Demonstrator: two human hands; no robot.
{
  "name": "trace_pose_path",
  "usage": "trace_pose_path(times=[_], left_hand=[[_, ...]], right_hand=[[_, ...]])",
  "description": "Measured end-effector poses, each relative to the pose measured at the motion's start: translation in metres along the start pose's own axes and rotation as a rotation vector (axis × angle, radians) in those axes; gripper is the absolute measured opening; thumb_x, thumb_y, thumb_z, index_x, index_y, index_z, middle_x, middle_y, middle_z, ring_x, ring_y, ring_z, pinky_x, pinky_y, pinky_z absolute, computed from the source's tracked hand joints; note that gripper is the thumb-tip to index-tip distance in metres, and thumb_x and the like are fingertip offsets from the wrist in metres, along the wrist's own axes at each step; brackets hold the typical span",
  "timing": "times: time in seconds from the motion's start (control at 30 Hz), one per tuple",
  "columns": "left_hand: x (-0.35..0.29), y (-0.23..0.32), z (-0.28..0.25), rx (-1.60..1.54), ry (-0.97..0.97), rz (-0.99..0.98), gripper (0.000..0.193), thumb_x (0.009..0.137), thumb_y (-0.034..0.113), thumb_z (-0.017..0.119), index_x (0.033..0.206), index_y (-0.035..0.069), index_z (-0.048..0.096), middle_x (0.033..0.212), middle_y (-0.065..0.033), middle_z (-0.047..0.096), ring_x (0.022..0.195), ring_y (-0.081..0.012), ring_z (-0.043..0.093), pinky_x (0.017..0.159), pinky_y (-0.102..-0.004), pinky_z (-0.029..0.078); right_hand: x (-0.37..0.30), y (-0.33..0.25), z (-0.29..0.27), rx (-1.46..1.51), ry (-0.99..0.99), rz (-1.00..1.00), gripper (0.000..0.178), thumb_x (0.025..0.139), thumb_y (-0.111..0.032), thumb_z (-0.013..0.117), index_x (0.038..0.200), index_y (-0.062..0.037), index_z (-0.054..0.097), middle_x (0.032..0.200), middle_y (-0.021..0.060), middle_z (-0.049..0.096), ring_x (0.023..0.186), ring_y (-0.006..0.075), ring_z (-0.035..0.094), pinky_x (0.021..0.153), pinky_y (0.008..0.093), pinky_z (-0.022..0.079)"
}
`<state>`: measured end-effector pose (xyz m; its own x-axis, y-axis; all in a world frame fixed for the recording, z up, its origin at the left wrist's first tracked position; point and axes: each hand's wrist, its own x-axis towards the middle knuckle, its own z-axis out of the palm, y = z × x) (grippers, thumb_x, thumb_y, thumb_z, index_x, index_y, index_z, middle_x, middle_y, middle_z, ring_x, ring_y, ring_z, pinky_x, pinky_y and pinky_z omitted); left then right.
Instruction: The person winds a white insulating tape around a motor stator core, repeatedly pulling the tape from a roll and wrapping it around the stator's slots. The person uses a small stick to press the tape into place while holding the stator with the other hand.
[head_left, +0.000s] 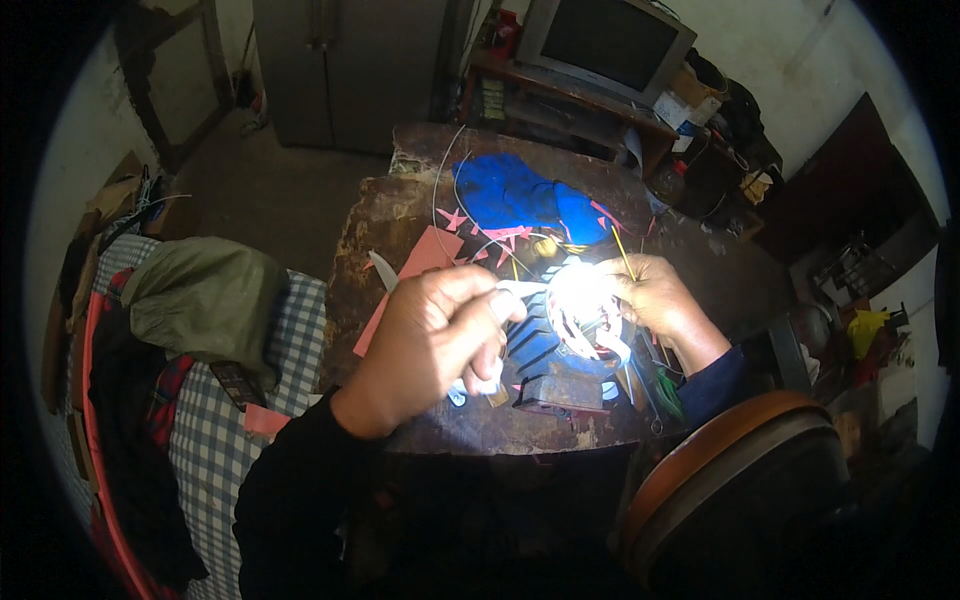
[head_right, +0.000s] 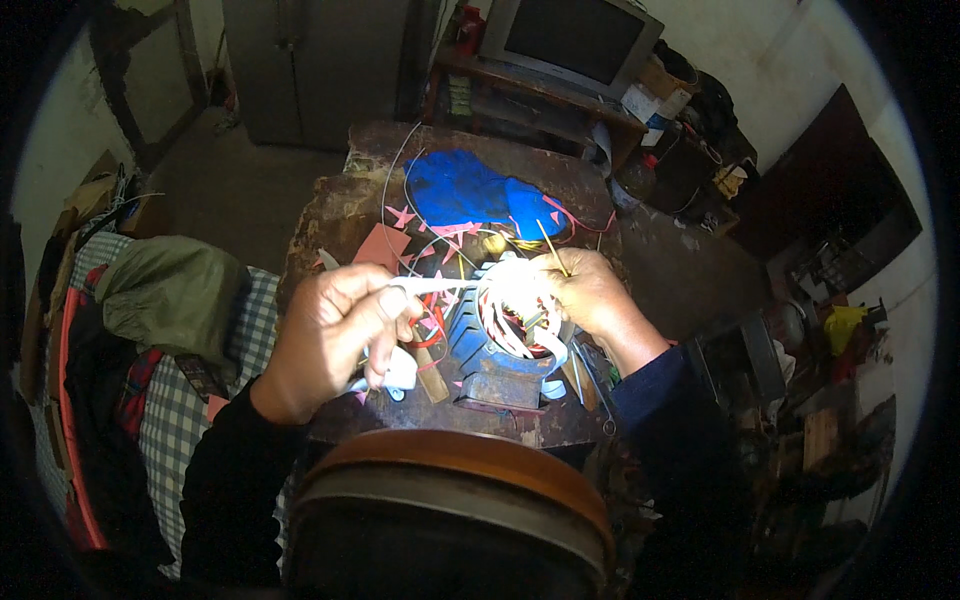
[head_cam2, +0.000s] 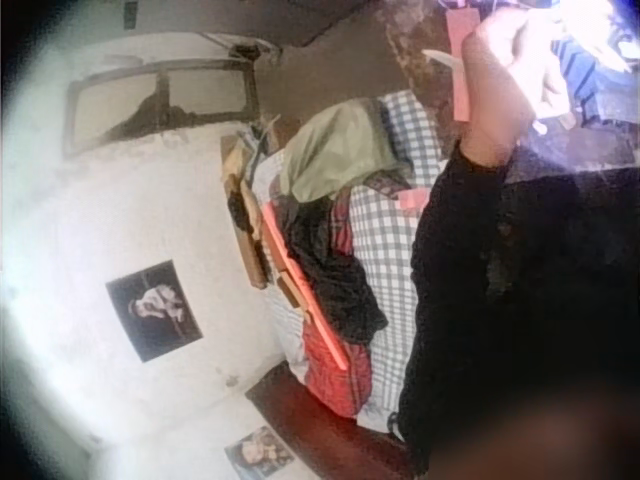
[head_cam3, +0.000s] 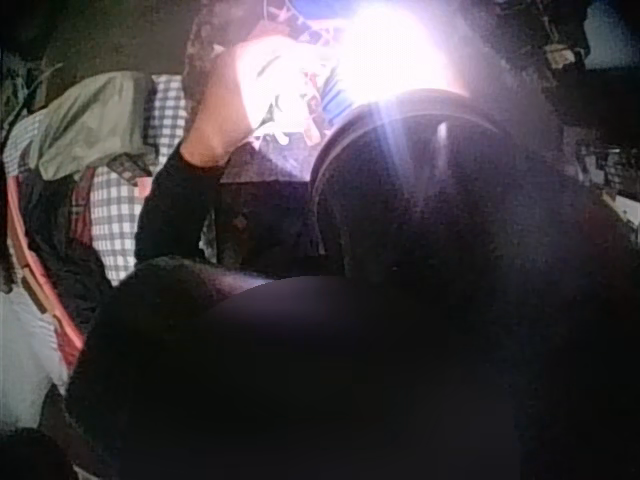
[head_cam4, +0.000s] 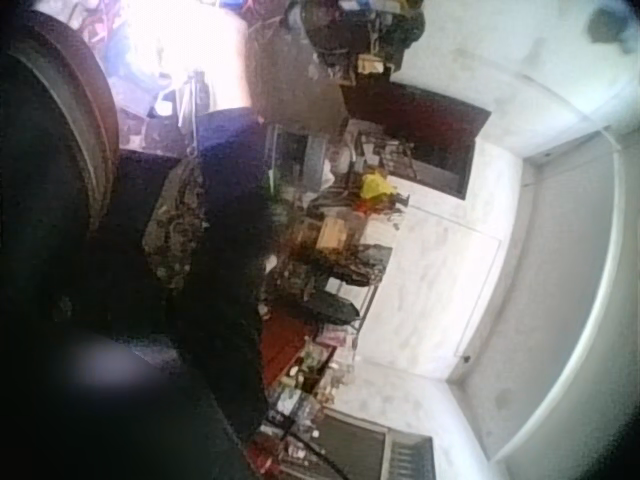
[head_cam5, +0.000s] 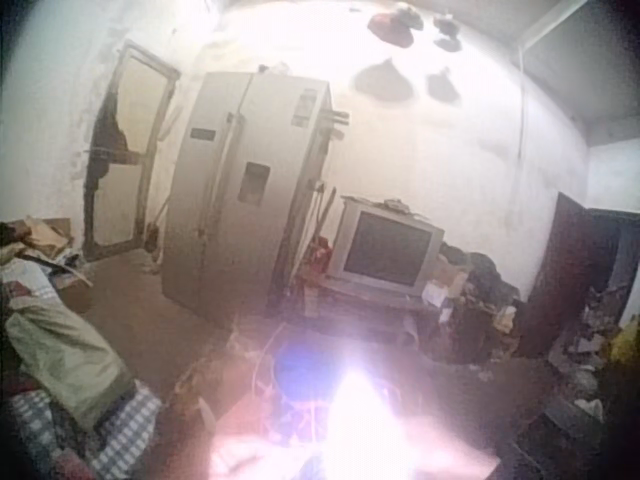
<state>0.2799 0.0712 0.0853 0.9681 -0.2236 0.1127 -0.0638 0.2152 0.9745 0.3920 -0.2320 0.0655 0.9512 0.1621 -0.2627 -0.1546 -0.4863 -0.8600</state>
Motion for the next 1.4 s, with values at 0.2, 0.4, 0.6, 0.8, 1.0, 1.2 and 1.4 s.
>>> trace_pose_path(times=[0.2,0.4,0.6,0.8,1.0,1.2,1.4], left_hand=[[-0.022,0.006,0.021,0.633,0.093,0.529,0.009,0.101,0.006,0.068,0.105,0.001,0.073,0.075,-0.0113,0.071,0.062,-0.0225,0.068,0.058,-0.0344,0.054],[-0.061,0.018,0.086,0.905,-0.105,1.016,0.023,0.091,0.015,0.072,0.109,0.002,0.070,0.091,-0.0085,0.066,0.072,-0.0192,0.064,0.068,-0.0327,0.051],[-0.065,-0.010,0.121,0.797,-0.255,1.136,0.034,0.092,0.010,0.072,0.123,-0.002,0.066,0.112,-0.0165,0.066,0.096,-0.0292,0.066,0.086,-0.0404,0.053],[-0.041,-0.047,0.077,0.449,0.161,0.756,0.047,0.092,0.005,0.073,0.136,-0.005,0.061,0.132,-0.0246,0.067,0.120,-0.0392,0.068,0.105,-0.0480,0.056],[0.024,-0.109,0.065,0.375,0.143,0.835,0.072,0.087,0.005,0.085,0.147,-0.008,0.048,0.148,-0.0314,0.058,0.141,-0.0428,0.057,0.121,-0.0506,0.045],[0.017,-0.096,0.068,0.571,0.128,1.041,0.034,0.086,-0.001,0.080,0.118,-0.005,0.068,0.125,-0.0220,0.070,0.113,-0.0386,0.072,0.097,-0.0451,0.060],[0.005,-0.069,0.083,0.608,-0.079,0.990,0.025,0.083,0.002,0.081,0.106,-0.002,0.072,0.108,-0.0155,0.072,0.097,-0.0315,0.074,0.082,-0.0396,0.064]], right_hand=[[-0.010,-0.015,0.005,-0.001,-0.054,0.035,0.021,0.105,-0.011,0.070,0.118,0.0039,0.077,0.082,0.0024,0.072,0.055,0.0029,0.052,0.047,0.0197,0.036],[-0.052,-0.030,0.024,0.153,-0.310,0.116,0.037,0.104,-0.037,0.072,0.094,-0.0015,0.075,0.074,0.0013,0.067,0.051,0.0039,0.046,0.045,0.0215,0.031],[-0.084,-0.038,0.032,-0.013,-0.362,0.114,0.019,0.105,-0.018,0.074,0.107,0.0012,0.076,0.082,0.0051,0.073,0.058,0.0064,0.061,0.051,0.0228,0.044],[-0.129,-0.079,0.015,-0.080,-0.409,0.006,0.018,0.106,-0.017,0.071,0.109,0.0006,0.076,0.076,0.0021,0.069,0.067,0.0078,0.063,0.062,0.0277,0.051],[-0.150,-0.109,0.015,-0.147,-0.519,-0.157,0.021,0.106,-0.017,0.068,0.111,0.0002,0.077,0.089,0.0097,0.073,0.079,0.0183,0.069,0.075,0.0337,0.055],[-0.155,-0.085,0.002,-0.091,-0.519,-0.056,0.021,0.108,-0.019,0.067,0.112,-0.0007,0.078,0.093,0.0094,0.077,0.083,0.0140,0.069,0.077,0.0323,0.056],[-0.121,-0.070,-0.035,-0.443,-0.122,-0.065,0.038,0.109,-0.035,0.066,0.104,0.0012,0.077,0.075,0.0081,0.073,0.066,0.0107,0.066,0.062,0.0291,0.052]])
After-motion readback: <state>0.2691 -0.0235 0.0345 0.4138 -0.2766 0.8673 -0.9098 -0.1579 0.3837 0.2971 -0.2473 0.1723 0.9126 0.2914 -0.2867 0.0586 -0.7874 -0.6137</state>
